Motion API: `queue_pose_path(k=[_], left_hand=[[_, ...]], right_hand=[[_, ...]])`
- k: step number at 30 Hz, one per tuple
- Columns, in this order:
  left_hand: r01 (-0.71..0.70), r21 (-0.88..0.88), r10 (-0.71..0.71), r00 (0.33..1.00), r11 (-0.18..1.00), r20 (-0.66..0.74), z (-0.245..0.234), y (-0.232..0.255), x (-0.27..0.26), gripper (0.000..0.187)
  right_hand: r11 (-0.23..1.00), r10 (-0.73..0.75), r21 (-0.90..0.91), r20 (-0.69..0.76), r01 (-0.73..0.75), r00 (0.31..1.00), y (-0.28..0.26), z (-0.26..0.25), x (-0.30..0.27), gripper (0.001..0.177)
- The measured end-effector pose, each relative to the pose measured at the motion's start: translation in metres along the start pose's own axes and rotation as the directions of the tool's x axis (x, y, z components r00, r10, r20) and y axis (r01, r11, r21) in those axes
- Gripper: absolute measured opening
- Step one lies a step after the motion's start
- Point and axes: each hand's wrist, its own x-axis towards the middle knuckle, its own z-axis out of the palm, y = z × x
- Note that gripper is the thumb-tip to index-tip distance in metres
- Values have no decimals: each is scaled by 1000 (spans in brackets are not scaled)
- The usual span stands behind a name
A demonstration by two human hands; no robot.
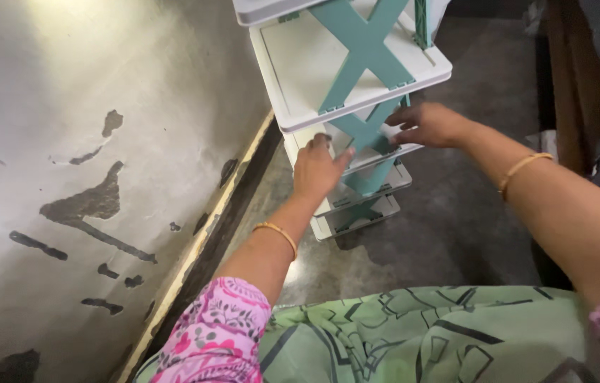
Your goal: The person assembles a multi-tiered plastic storage rack by hand, inserting teal X-shaped support pieces between white square trays and stacking them vertically. The person repeatedly picks up trays and supports, aligns them, and secures each layer to build the rack.
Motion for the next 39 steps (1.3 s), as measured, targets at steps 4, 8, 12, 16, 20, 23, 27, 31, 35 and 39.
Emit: queue_pose_path(k=[4, 8, 12, 16, 20, 23, 27, 31, 35, 39], left_hand=[[85, -219, -36, 975, 972, 219, 23, -13, 16, 49], [204, -147, -150, 938, 968, 314, 30, 1, 20, 34], [189, -157, -149, 960, 969, 236, 22, 8, 23, 32], [-94, -81, 75, 974, 992, -216, 8, 17, -1, 36], [292, -80, -297, 953, 953, -52, 11, 14, -71, 40], [148, 1, -143, 955, 989, 259, 17, -7, -103, 36], [301, 36, -301, 930, 953, 210, 42, -19, -91, 45], [346, -44, -311, 886, 937, 344, 59, -16, -87, 56], [433, -156, -368, 871, 888, 325, 82, -25, -88, 43], [415, -268, -318, 885, 869, 341, 90, -37, -91, 33]], right_hand=[[996, 62, -61, -11, -63, 998, 0, 33, 11, 55], [982, 86, -157, -137, -107, 987, -17, 44, 9, 31], [986, 131, -74, -233, -152, 964, -42, 37, 0, 35], [978, -193, -56, -628, 203, 754, -54, 52, -15, 51], [971, 231, 182, -544, -156, 807, -29, 97, -49, 42], [919, 363, 279, -326, -278, 873, -6, 133, -68, 37], [922, 287, 332, -243, -199, 927, 11, 163, -77, 65], [933, 249, 320, -236, -167, 939, 15, 176, -70, 62], [819, 297, 558, -213, -133, 931, 19, 185, -50, 42], [671, 281, 738, -170, -68, 944, 25, 194, -35, 25]])
